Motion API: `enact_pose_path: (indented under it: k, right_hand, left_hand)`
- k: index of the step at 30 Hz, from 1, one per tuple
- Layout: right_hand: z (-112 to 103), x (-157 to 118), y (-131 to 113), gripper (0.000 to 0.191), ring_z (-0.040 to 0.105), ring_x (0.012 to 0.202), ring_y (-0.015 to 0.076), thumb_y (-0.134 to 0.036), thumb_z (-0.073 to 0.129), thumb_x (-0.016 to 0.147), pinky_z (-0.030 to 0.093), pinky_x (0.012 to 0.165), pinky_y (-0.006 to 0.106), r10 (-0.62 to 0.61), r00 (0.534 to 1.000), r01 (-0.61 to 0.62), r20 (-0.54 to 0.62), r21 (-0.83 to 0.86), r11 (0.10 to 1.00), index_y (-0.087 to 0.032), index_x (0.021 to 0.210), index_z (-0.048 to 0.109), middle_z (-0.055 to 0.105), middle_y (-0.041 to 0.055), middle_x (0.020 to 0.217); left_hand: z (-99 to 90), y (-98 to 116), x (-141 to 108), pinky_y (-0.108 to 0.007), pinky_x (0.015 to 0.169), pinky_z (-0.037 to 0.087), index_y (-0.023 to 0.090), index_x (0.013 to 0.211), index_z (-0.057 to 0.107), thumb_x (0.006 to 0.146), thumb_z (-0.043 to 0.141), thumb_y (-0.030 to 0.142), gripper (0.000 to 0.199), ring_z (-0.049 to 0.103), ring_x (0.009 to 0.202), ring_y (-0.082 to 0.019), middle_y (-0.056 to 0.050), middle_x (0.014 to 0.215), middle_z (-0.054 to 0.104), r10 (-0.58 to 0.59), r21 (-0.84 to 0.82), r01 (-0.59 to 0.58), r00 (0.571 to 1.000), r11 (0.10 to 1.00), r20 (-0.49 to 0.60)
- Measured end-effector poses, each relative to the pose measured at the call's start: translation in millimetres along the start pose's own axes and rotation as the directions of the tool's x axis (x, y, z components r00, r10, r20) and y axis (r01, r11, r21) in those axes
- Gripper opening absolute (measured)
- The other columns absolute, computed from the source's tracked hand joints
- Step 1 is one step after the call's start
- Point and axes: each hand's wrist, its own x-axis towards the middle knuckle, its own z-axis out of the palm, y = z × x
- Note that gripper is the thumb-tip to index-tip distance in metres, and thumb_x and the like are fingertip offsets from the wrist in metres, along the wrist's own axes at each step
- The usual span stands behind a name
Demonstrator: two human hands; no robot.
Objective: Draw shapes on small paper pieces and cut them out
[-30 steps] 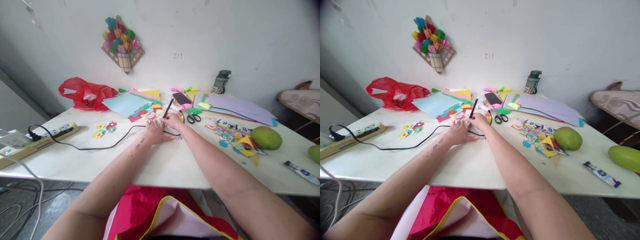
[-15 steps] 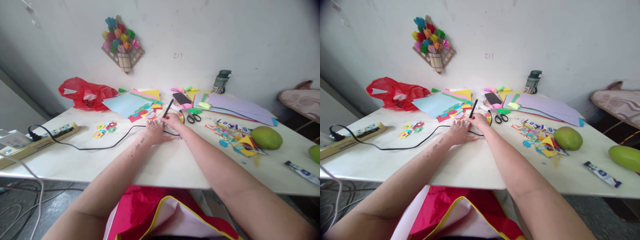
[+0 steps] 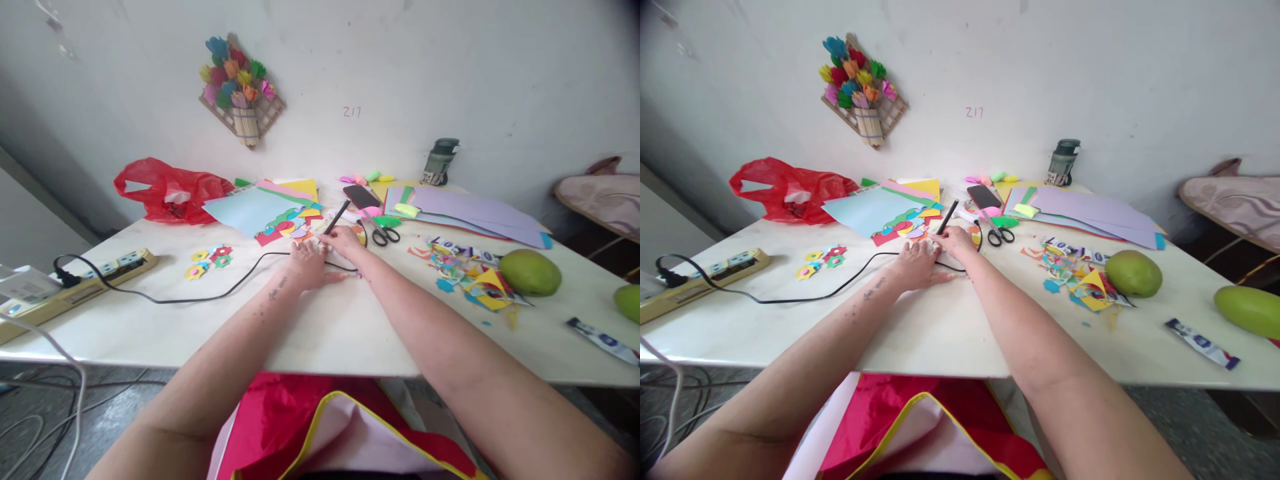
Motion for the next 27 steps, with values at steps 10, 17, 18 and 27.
enact_pose_path:
  k: [10,17,18,27]
  right_hand:
    - [-7,8,12,0.020,0.065,0.069,0.0140,-0.029,0.056,0.080,0.048,0.069,0.023,0.060,0.989,-0.018,-0.136,0.292,0.956,-0.016,0.092,0.067,0.069,0.0024,0.066]
    - [-5,9,18,0.017,0.065,0.062,0.0126,-0.021,0.053,0.081,0.051,0.065,0.024,0.065,0.996,-0.045,-0.062,0.282,0.958,-0.017,0.092,0.066,0.070,0.0021,0.070]
    - [-5,9,18,0.016,0.065,0.063,0.0128,-0.021,0.054,0.081,0.051,0.067,0.024,0.056,0.996,-0.037,-0.064,0.258,0.965,-0.018,0.091,0.066,0.070,0.0016,0.070]
    - [-13,2,9,0.020,0.066,0.072,0.0150,-0.033,0.055,0.082,0.049,0.066,0.023,0.036,0.997,-0.026,-0.070,0.139,0.990,-0.018,0.083,0.068,0.070,0.0025,0.069]
  left_hand:
    - [4.9,-4,1,-0.057,0.106,0.011,0.017,0.138,0.036,0.077,0.022,0.076,0.086,0.031,0.130,-0.036,-0.021,0.136,0.041,-0.005,-0.095,0.001,0.999,0.995,-0.042]
    - [12.9,-20,10,-0.062,0.104,-0.009,0.029,0.136,0.042,0.078,0.024,0.074,0.075,-0.008,0.140,-0.034,-0.006,0.154,0.014,0.004,-0.261,-0.013,0.999,0.965,-0.036]
    - [13.0,-22,12,-0.062,0.103,-0.010,0.032,0.135,0.043,0.077,0.028,0.074,0.074,-0.011,0.139,-0.034,-0.003,0.154,0.012,-0.012,-0.285,0.006,1.000,0.959,-0.018]
    - [17.2,-35,22,-0.058,0.107,-0.010,0.044,0.123,0.054,0.069,0.046,0.073,0.062,-0.022,0.135,-0.033,0.014,0.153,0.008,-0.181,-0.430,0.183,0.982,0.884,0.047]
